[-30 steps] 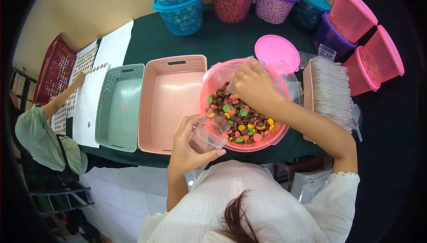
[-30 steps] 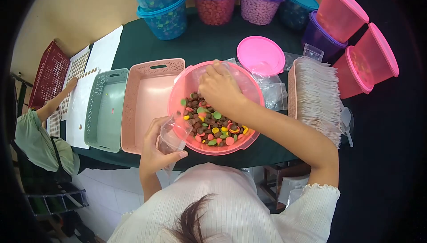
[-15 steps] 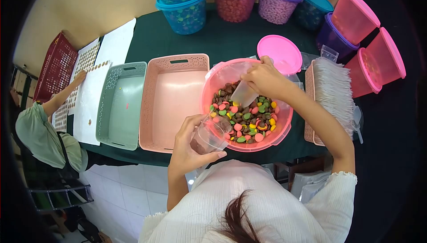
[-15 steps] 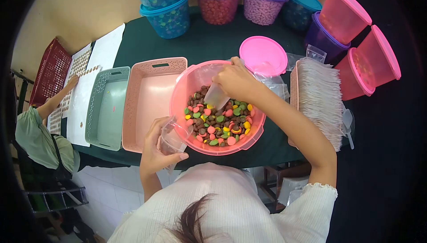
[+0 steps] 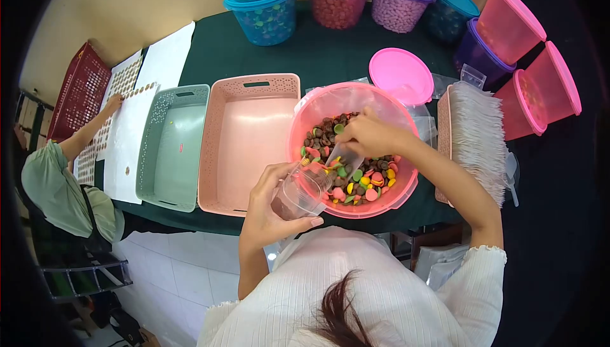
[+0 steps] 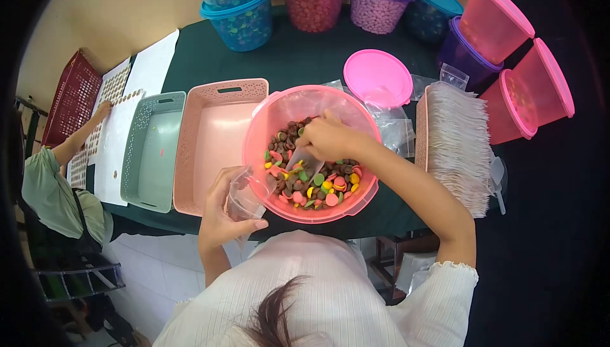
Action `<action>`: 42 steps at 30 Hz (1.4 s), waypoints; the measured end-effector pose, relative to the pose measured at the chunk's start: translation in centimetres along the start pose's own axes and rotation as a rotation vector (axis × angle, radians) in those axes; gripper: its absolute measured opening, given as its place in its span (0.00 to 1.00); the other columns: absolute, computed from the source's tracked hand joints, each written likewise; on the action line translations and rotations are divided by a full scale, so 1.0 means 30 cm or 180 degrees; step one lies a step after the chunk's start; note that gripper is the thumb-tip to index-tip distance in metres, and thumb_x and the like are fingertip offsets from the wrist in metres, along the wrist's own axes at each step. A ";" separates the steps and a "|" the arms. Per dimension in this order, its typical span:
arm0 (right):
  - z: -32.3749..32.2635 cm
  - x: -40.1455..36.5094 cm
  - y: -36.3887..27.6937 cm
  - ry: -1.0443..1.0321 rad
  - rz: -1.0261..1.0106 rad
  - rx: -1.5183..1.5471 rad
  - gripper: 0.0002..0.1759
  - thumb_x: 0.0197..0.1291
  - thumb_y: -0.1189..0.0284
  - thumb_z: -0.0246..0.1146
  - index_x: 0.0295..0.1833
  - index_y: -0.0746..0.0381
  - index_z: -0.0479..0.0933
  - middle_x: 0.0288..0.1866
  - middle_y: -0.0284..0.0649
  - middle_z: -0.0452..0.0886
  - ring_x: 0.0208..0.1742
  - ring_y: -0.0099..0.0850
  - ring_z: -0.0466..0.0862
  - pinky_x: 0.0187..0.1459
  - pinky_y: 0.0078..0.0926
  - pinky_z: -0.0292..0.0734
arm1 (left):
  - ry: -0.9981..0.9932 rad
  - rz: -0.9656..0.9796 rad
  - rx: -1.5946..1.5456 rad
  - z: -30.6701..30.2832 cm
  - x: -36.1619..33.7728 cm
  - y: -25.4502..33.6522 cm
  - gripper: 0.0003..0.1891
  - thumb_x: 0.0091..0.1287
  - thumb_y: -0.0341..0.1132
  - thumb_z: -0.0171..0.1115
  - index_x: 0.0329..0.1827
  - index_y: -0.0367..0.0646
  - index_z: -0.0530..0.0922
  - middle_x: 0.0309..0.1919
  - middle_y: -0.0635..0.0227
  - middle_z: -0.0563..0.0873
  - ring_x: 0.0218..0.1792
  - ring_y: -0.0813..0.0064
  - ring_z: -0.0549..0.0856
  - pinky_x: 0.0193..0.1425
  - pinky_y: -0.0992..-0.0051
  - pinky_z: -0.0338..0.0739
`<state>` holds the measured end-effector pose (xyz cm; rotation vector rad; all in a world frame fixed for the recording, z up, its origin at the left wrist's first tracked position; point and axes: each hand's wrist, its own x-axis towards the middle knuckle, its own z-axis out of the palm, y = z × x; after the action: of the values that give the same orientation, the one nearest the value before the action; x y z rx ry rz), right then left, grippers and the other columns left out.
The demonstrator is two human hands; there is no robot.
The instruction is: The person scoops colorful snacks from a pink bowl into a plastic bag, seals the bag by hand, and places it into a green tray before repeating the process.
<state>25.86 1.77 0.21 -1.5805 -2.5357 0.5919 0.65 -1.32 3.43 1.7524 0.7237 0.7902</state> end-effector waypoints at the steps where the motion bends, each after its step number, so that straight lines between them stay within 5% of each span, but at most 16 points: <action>1: -0.016 0.003 -0.020 -0.0261 -0.0061 0.0148 0.08 0.50 0.69 0.56 0.34 0.56 0.79 0.23 0.37 0.77 0.31 0.33 0.75 0.41 0.35 0.56 | -0.0004 0.0000 0.0015 -0.001 0.000 0.000 0.40 0.33 0.34 0.75 0.53 0.32 0.67 0.47 0.59 0.72 0.51 0.68 0.73 0.58 0.71 0.64; 6: -0.007 0.000 -0.013 -0.0223 -0.0163 0.0592 0.09 0.53 0.68 0.56 0.37 0.56 0.80 0.21 0.38 0.77 0.26 0.34 0.75 0.42 0.36 0.55 | 0.0007 0.0041 -0.0038 -0.002 0.000 -0.003 0.40 0.32 0.33 0.75 0.53 0.34 0.67 0.47 0.59 0.73 0.52 0.67 0.72 0.58 0.70 0.63; 15: -0.040 -0.005 -0.010 -0.0368 0.0078 0.1654 0.13 0.53 0.71 0.56 0.44 0.61 0.78 0.27 0.44 0.80 0.27 0.27 0.78 0.31 0.24 0.71 | -0.0107 0.0144 0.0128 -0.024 -0.006 -0.018 0.44 0.28 0.40 0.76 0.53 0.35 0.68 0.47 0.57 0.73 0.50 0.65 0.73 0.56 0.69 0.64; 18: -0.034 -0.008 -0.012 -0.0083 0.0039 0.1458 0.13 0.53 0.71 0.56 0.44 0.61 0.77 0.27 0.43 0.80 0.24 0.28 0.78 0.30 0.24 0.71 | -0.0112 0.0156 -0.0043 -0.031 -0.015 -0.027 0.44 0.28 0.41 0.76 0.54 0.35 0.68 0.47 0.57 0.73 0.50 0.64 0.73 0.56 0.68 0.65; 20: -0.021 -0.020 -0.031 -0.0261 -0.0193 0.1080 0.13 0.53 0.72 0.54 0.43 0.59 0.78 0.26 0.42 0.80 0.27 0.29 0.77 0.37 0.29 0.68 | -0.0163 0.0141 -0.0027 -0.034 -0.019 -0.032 0.45 0.27 0.41 0.76 0.54 0.35 0.68 0.47 0.57 0.73 0.50 0.64 0.73 0.55 0.67 0.65; 21: -0.020 -0.027 -0.045 -0.0186 -0.0094 0.0918 0.13 0.50 0.71 0.54 0.41 0.53 0.80 0.21 0.38 0.77 0.30 0.34 0.75 0.47 0.33 0.57 | -0.0167 0.0141 -0.0026 -0.032 -0.018 -0.032 0.45 0.27 0.41 0.76 0.54 0.35 0.68 0.47 0.57 0.73 0.50 0.64 0.73 0.55 0.67 0.65; 27: -0.033 -0.053 -0.152 0.0498 -0.0362 -0.0425 0.07 0.48 0.69 0.56 0.29 0.56 0.79 0.23 0.33 0.77 0.34 0.28 0.75 0.47 0.32 0.58 | -0.0114 0.0128 -0.0090 -0.024 -0.019 -0.027 0.45 0.27 0.41 0.76 0.54 0.35 0.68 0.47 0.58 0.73 0.50 0.64 0.73 0.56 0.67 0.65; 30: -0.018 -0.078 -0.186 0.0950 -0.0712 -0.0899 0.09 0.46 0.71 0.57 0.36 0.55 0.77 0.22 0.31 0.74 0.34 0.26 0.73 0.47 0.33 0.58 | -0.0129 0.0056 -0.0013 -0.027 -0.020 -0.030 0.45 0.27 0.42 0.76 0.54 0.35 0.68 0.47 0.58 0.73 0.50 0.64 0.73 0.56 0.67 0.65; 42: -0.100 -0.122 -0.124 0.0805 -0.0481 -0.0906 0.07 0.43 0.73 0.58 0.31 0.57 0.77 0.27 0.32 0.77 0.37 0.28 0.75 0.51 0.35 0.59 | -0.0135 0.0068 0.0005 -0.026 -0.025 -0.031 0.46 0.27 0.43 0.76 0.55 0.34 0.68 0.48 0.58 0.72 0.51 0.64 0.73 0.56 0.67 0.65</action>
<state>25.23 -2.06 4.79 -1.4140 -2.5963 0.0117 -0.50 -1.20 2.60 1.7756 0.6785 0.7647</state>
